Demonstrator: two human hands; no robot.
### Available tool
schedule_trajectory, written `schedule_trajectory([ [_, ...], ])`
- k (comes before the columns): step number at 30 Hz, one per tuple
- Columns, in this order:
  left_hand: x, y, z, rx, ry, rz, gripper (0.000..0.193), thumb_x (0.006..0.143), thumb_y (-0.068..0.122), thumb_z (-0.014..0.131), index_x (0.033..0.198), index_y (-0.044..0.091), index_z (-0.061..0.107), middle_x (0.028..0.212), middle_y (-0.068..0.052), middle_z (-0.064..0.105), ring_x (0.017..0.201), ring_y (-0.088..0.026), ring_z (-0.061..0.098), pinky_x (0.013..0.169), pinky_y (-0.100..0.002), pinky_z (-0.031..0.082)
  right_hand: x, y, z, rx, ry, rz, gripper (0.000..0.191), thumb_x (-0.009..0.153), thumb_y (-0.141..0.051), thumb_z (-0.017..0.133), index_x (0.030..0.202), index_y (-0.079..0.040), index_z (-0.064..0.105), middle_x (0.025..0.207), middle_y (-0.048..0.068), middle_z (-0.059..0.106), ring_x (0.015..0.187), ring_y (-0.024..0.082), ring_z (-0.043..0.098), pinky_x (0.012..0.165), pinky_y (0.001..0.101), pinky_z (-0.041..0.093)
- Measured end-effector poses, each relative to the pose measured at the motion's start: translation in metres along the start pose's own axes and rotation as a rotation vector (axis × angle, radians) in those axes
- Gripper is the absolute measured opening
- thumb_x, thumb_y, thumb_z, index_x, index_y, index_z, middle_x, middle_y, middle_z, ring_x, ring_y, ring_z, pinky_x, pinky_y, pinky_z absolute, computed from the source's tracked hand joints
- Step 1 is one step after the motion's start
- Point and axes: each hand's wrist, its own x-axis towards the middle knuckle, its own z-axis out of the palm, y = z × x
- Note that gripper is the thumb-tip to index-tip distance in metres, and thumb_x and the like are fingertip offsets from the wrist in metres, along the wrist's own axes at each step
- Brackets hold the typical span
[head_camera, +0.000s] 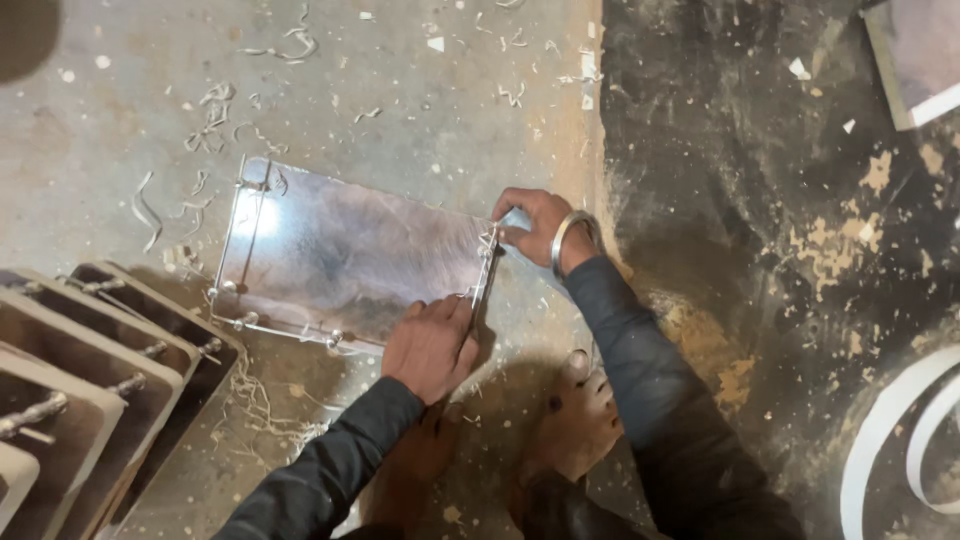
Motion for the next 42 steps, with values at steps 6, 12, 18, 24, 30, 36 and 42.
schedule_trajectory([
  [6, 0.001, -0.008, -0.007, 0.078, -0.088, 0.061, 0.032, 0.08, 0.024, 0.063, 0.104, 0.002, 0.062, 0.099, -0.016, 0.067, 0.096, -0.032, 0.063, 0.086, -0.047, 0.042, -0.013, 0.003, 0.014, 0.054, 0.042, 0.005, 0.022, 0.083, -0.011, 0.081, 0.1, -0.01, 0.068, 0.097, 0.013, 0.073, 0.097, 0.027, 0.071, 0.087, 0.0395, 0.055],
  [12, -0.011, -0.03, -0.033, 0.236, -0.285, 0.219, 0.048, 0.077, 0.026, 0.066, 0.118, 0.002, 0.061, 0.104, -0.014, 0.065, 0.103, -0.028, 0.06, 0.092, -0.046, 0.041, -0.056, -0.007, 0.038, 0.146, 0.082, 0.2, 0.012, 0.081, -0.013, 0.081, 0.09, -0.012, 0.072, 0.102, 0.005, 0.075, 0.102, 0.023, 0.07, 0.093, 0.0394, 0.052],
  [18, -0.026, -0.02, -0.035, 0.258, -0.186, 0.079, 0.052, 0.081, 0.036, 0.069, 0.121, 0.003, 0.061, 0.108, -0.017, 0.064, 0.102, -0.033, 0.06, 0.095, -0.048, 0.039, -0.085, -0.013, 0.072, 0.102, 0.257, 0.251, 0.019, 0.08, -0.012, 0.081, 0.095, -0.011, 0.069, 0.098, 0.007, 0.075, 0.092, 0.026, 0.071, 0.079, 0.0382, 0.054],
  [24, -0.004, -0.006, -0.006, 0.134, -0.057, 0.034, 0.031, 0.084, 0.025, 0.067, 0.104, 0.003, 0.059, 0.098, -0.014, 0.067, 0.094, -0.032, 0.065, 0.085, -0.044, 0.046, -0.081, -0.004, 0.071, 0.142, 0.251, 0.135, 0.019, 0.078, -0.01, 0.082, 0.093, -0.008, 0.069, 0.095, 0.009, 0.073, 0.089, 0.026, 0.07, 0.075, 0.0375, 0.054],
  [30, -0.003, -0.021, 0.0, 0.166, -0.081, 0.085, 0.02, 0.087, 0.023, 0.068, 0.096, 0.008, 0.059, 0.086, -0.01, 0.069, 0.086, -0.029, 0.067, 0.076, -0.043, 0.049, -0.054, -0.003, 0.049, 0.163, 0.005, 0.064, 0.015, 0.083, -0.012, 0.08, 0.092, -0.009, 0.067, 0.09, 0.008, 0.074, 0.084, 0.021, 0.072, 0.077, 0.0371, 0.056],
  [36, 0.001, -0.021, -0.004, 0.097, -0.045, 0.083, 0.022, 0.079, 0.02, 0.069, 0.095, 0.009, 0.06, 0.081, -0.01, 0.069, 0.083, -0.029, 0.067, 0.073, -0.043, 0.049, -0.012, -0.012, 0.019, -0.01, -0.218, -0.081, 0.023, 0.079, -0.019, 0.086, 0.094, -0.013, 0.071, 0.085, 0.013, 0.074, 0.081, 0.03, 0.07, 0.074, 0.0401, 0.053],
  [42, 0.003, -0.02, -0.011, 0.102, -0.035, 0.086, 0.02, 0.081, 0.021, 0.069, 0.093, 0.008, 0.06, 0.087, -0.01, 0.07, 0.085, -0.029, 0.066, 0.073, -0.043, 0.049, 0.024, -0.024, 0.021, 0.016, -0.279, -0.184, 0.026, 0.077, -0.02, 0.087, 0.092, -0.011, 0.068, 0.084, 0.012, 0.072, 0.08, 0.029, 0.07, 0.077, 0.0382, 0.054],
])
